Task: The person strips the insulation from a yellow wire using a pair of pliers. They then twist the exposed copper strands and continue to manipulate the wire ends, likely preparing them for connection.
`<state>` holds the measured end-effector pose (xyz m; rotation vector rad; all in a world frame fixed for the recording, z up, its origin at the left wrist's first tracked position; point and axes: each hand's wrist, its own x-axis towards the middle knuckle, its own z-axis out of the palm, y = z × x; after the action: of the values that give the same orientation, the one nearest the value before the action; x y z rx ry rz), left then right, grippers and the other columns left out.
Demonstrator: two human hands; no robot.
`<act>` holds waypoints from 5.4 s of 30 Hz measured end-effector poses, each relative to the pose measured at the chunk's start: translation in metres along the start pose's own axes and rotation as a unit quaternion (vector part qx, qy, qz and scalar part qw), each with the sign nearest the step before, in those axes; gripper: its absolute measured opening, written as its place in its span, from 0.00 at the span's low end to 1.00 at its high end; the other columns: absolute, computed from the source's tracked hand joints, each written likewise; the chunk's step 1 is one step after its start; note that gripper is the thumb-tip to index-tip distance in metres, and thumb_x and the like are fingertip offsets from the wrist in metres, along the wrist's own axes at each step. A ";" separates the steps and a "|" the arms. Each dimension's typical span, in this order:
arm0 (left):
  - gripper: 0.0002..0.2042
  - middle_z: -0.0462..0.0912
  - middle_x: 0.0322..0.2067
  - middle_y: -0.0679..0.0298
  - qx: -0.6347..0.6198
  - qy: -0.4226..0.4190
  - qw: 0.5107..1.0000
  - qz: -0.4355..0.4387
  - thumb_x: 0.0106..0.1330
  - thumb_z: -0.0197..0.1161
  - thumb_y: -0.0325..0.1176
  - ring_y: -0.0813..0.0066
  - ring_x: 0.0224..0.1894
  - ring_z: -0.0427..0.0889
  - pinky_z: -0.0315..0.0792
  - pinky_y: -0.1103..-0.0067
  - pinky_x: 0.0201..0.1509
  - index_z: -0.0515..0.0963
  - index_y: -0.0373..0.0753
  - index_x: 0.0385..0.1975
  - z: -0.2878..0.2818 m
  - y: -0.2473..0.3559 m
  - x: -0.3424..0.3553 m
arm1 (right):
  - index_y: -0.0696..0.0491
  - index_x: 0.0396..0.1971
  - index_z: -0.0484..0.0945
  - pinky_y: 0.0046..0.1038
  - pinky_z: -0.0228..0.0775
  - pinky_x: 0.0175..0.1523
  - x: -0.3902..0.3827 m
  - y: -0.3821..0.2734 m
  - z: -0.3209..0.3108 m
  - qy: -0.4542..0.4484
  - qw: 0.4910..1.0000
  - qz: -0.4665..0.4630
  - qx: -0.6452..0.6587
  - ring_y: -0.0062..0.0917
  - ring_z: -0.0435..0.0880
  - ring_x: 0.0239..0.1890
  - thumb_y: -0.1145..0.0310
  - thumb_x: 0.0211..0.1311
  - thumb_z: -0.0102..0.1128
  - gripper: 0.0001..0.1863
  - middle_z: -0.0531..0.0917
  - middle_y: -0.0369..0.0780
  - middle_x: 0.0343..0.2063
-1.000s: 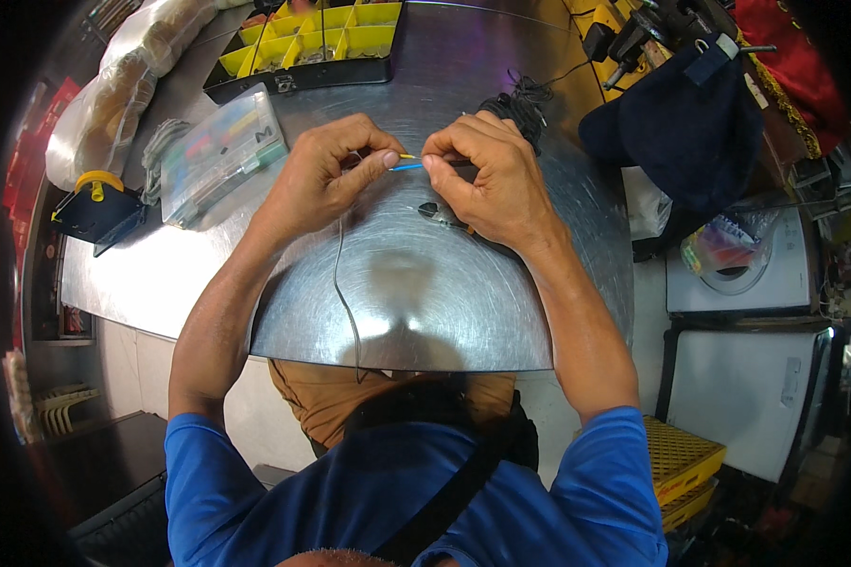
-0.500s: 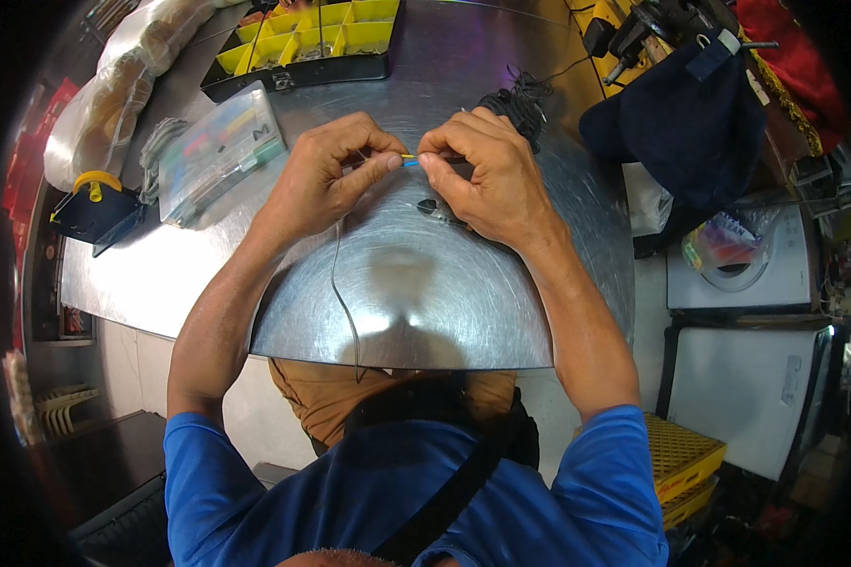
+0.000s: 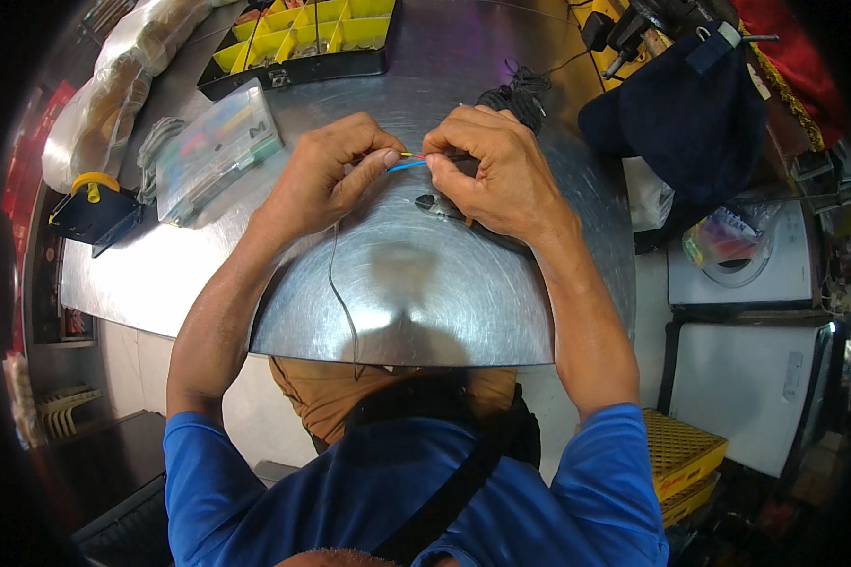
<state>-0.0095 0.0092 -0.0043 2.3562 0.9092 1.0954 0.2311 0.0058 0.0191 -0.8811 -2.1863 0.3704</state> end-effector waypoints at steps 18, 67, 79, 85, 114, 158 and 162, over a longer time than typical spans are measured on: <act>0.07 0.85 0.33 0.62 -0.018 0.005 1.000 -0.016 0.71 0.69 0.33 0.73 0.34 0.83 0.77 0.75 0.38 0.86 0.36 0.39 -0.001 0.002 -0.001 | 0.54 0.30 0.84 0.31 0.64 0.44 0.001 -0.003 0.002 0.004 1.000 -0.012 -0.015 0.27 0.78 0.31 0.71 0.56 0.68 0.03 0.82 0.35 0.25; 0.08 0.84 0.32 0.65 -0.040 -0.015 0.996 -0.076 0.70 0.71 0.35 0.76 0.34 0.79 0.73 0.76 0.39 0.84 0.36 0.39 -0.006 -0.001 0.001 | 0.54 0.32 0.84 0.31 0.65 0.44 -0.001 -0.003 0.000 -0.008 1.000 0.000 -0.001 0.25 0.77 0.30 0.70 0.64 0.66 0.04 0.81 0.34 0.23; 0.09 0.84 0.31 0.67 -0.041 -0.020 0.996 -0.075 0.71 0.70 0.37 0.79 0.34 0.79 0.73 0.77 0.37 0.85 0.38 0.37 -0.007 0.001 0.001 | 0.54 0.32 0.84 0.32 0.66 0.44 0.000 -0.001 0.001 -0.005 1.000 -0.007 0.001 0.25 0.77 0.30 0.70 0.64 0.67 0.04 0.80 0.34 0.23; 0.10 0.83 0.32 0.64 -0.022 -0.012 1.000 -0.014 0.73 0.67 0.37 0.77 0.33 0.80 0.75 0.75 0.38 0.85 0.36 0.39 -0.004 -0.004 0.001 | 0.54 0.32 0.84 0.32 0.66 0.44 0.000 -0.003 0.001 -0.008 1.000 -0.017 -0.002 0.26 0.77 0.30 0.71 0.63 0.67 0.04 0.81 0.35 0.23; 0.08 0.87 0.33 0.63 -0.031 -0.026 0.994 -0.105 0.67 0.72 0.29 0.79 0.32 0.82 0.77 0.78 0.36 0.86 0.34 0.41 -0.009 0.013 0.001 | 0.55 0.32 0.84 0.35 0.68 0.44 -0.001 -0.008 0.018 0.024 0.997 -0.029 -0.065 0.32 0.83 0.33 0.69 0.60 0.68 0.05 0.85 0.38 0.29; 0.06 0.80 0.27 0.71 -0.032 0.013 0.994 -0.105 0.66 0.74 0.31 0.83 0.29 0.72 0.67 0.80 0.32 0.89 0.36 0.36 -0.011 0.008 0.003 | 0.59 0.38 0.88 0.24 0.75 0.31 -0.003 -0.009 -0.002 -0.022 0.995 0.084 0.057 0.20 0.84 0.26 0.71 0.64 0.70 0.08 0.87 0.38 0.28; 0.05 0.80 0.26 0.70 -0.042 0.023 0.995 -0.089 0.66 0.74 0.30 0.83 0.29 0.72 0.68 0.80 0.32 0.89 0.36 0.36 -0.008 0.008 0.004 | 0.57 0.38 0.88 0.26 0.74 0.32 -0.003 -0.011 0.005 0.002 0.995 0.073 0.066 0.22 0.84 0.26 0.70 0.64 0.70 0.08 0.87 0.38 0.28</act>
<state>-0.0107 0.0065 0.0077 2.1452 1.0458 1.0980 0.2238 -0.0036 0.0195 -0.9704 -2.0727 0.5767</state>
